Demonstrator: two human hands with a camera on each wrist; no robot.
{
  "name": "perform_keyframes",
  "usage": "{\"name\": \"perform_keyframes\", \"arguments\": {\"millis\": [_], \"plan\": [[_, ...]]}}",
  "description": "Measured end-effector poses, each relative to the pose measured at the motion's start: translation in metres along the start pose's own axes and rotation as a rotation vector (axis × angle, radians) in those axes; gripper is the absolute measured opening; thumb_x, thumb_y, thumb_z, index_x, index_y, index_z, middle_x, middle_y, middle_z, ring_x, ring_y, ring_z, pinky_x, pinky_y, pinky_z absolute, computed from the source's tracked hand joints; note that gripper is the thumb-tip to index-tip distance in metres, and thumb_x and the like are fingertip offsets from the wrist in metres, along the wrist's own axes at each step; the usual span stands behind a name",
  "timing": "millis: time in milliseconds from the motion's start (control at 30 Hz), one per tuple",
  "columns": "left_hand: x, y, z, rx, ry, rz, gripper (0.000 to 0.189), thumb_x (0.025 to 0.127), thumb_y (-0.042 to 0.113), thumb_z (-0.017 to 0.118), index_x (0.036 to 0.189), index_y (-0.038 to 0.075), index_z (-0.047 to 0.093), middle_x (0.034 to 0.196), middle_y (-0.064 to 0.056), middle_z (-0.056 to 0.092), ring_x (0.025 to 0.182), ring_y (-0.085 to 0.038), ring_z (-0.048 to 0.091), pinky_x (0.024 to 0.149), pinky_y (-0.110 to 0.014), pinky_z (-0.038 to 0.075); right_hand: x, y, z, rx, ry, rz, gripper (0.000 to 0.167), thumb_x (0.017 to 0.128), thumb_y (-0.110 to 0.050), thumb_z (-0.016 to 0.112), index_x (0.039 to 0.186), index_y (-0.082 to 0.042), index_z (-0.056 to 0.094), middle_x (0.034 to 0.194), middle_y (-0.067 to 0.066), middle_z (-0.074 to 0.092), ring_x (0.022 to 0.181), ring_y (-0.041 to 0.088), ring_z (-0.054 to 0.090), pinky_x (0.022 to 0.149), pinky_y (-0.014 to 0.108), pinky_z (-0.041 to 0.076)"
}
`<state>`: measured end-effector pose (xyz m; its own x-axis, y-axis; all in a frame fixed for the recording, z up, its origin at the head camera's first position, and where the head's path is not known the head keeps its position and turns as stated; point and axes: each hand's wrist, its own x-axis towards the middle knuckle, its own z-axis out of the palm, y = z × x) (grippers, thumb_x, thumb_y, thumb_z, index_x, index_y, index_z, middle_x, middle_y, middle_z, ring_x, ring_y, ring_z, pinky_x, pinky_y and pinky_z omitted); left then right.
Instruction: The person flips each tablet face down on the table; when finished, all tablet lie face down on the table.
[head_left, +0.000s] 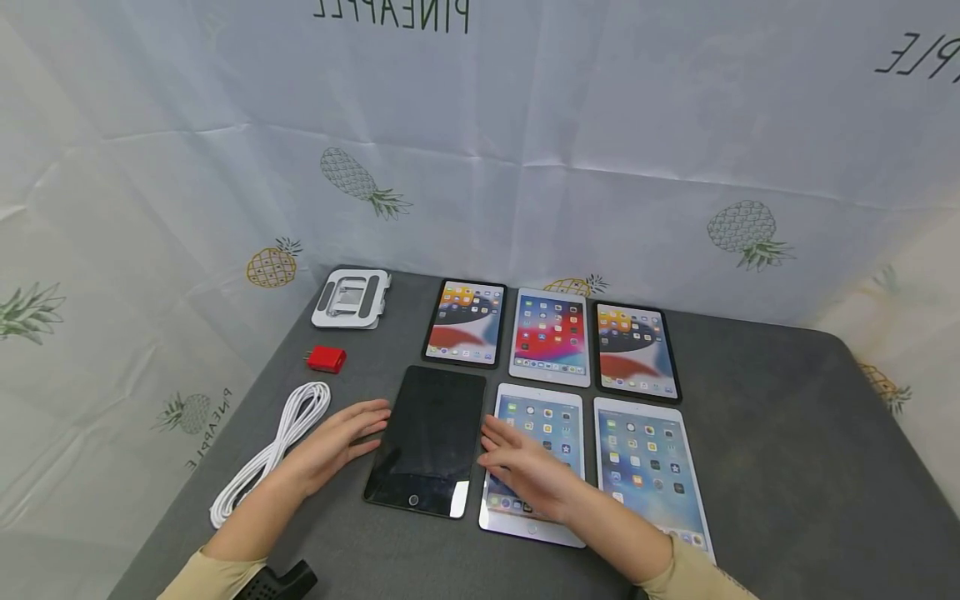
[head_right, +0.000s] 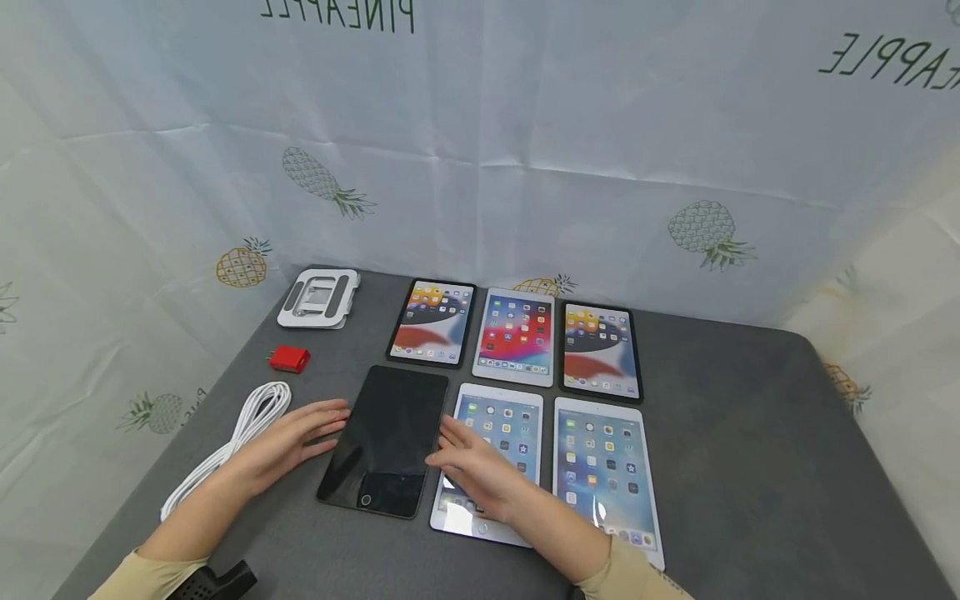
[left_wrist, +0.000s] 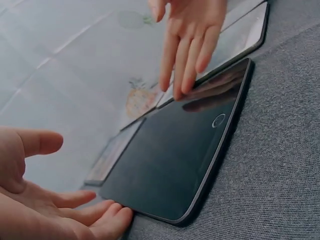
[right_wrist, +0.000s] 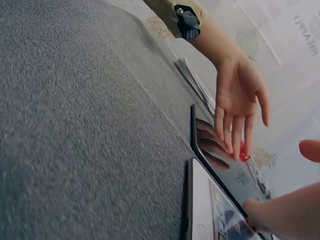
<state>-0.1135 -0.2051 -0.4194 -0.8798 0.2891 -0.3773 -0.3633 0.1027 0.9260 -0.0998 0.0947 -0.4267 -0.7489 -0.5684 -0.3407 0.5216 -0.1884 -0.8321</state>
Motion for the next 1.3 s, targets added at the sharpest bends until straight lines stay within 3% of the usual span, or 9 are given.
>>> {"name": "perform_keyframes", "arguments": {"millis": [267,633,900,1000,1133,1233,1300], "plan": [[0.000,0.000,-0.001,-0.066,-0.001,-0.014,0.063,0.102,0.027,0.048,0.150,-0.006,0.023,0.154,-0.026,0.023,0.142,-0.039,0.024,0.113,-0.048,0.029,0.004,0.009,0.005,0.024,0.031,-0.027,0.081,0.091,-0.003,0.054,0.155,-0.001,0.004,0.162,0.018,-0.004,0.148,0.035,-0.001,0.117,0.052,0.007],[0.002,-0.001,0.001,-0.104,0.021,-0.029,0.063,0.103,0.030,0.045,0.148,-0.009,0.025,0.154,-0.027,0.024,0.141,-0.039,0.025,0.113,-0.050,0.026,0.005,0.012,0.011,0.107,0.068,-0.032,0.080,0.092,-0.001,0.052,0.156,-0.003,0.005,0.162,0.016,-0.004,0.148,0.035,-0.002,0.115,0.055,0.017],[0.004,-0.002,0.002,-0.139,0.065,-0.037,0.061,0.102,0.029,0.047,0.147,-0.008,0.029,0.147,-0.020,0.033,0.131,-0.030,0.035,0.103,-0.040,0.039,0.005,0.012,0.014,0.096,0.073,-0.021,0.081,0.091,0.000,0.053,0.156,-0.003,0.005,0.162,0.016,-0.005,0.148,0.035,-0.003,0.115,0.055,0.017],[0.005,-0.001,0.001,-0.141,0.052,-0.041,0.061,0.102,0.027,0.048,0.148,-0.007,0.028,0.146,-0.018,0.035,0.128,-0.026,0.038,0.098,-0.036,0.041,0.005,0.012,0.015,0.091,0.071,-0.021,0.082,0.090,-0.001,0.055,0.156,-0.003,0.005,0.162,0.016,-0.004,0.148,0.035,-0.002,0.115,0.054,0.017],[0.006,0.001,0.002,-0.129,-0.022,-0.014,0.062,0.102,0.022,0.050,0.151,-0.005,0.023,0.149,-0.022,0.035,0.129,-0.028,0.043,0.099,-0.038,0.043,0.005,0.014,0.018,0.058,0.063,-0.025,0.084,0.089,-0.002,0.057,0.156,-0.003,0.006,0.162,0.017,-0.001,0.148,0.035,0.000,0.115,0.054,0.019],[0.006,0.004,0.004,-0.058,-0.033,0.027,0.065,0.100,0.020,0.055,0.151,-0.004,0.023,0.150,-0.025,0.034,0.132,-0.031,0.041,0.105,-0.044,0.040,0.006,0.016,0.021,-0.001,0.059,-0.028,0.085,0.088,-0.004,0.059,0.156,-0.003,0.008,0.162,0.019,0.001,0.147,0.037,0.001,0.114,0.054,0.021],[0.006,0.008,0.006,0.011,0.000,0.054,0.066,0.098,0.020,0.058,0.150,-0.004,0.027,0.149,-0.025,0.036,0.133,-0.033,0.042,0.105,-0.047,0.040,0.006,0.017,0.022,-0.043,0.061,-0.030,0.086,0.088,-0.006,0.061,0.156,-0.004,0.009,0.161,0.020,0.002,0.147,0.037,0.002,0.114,0.054,0.022]]}}
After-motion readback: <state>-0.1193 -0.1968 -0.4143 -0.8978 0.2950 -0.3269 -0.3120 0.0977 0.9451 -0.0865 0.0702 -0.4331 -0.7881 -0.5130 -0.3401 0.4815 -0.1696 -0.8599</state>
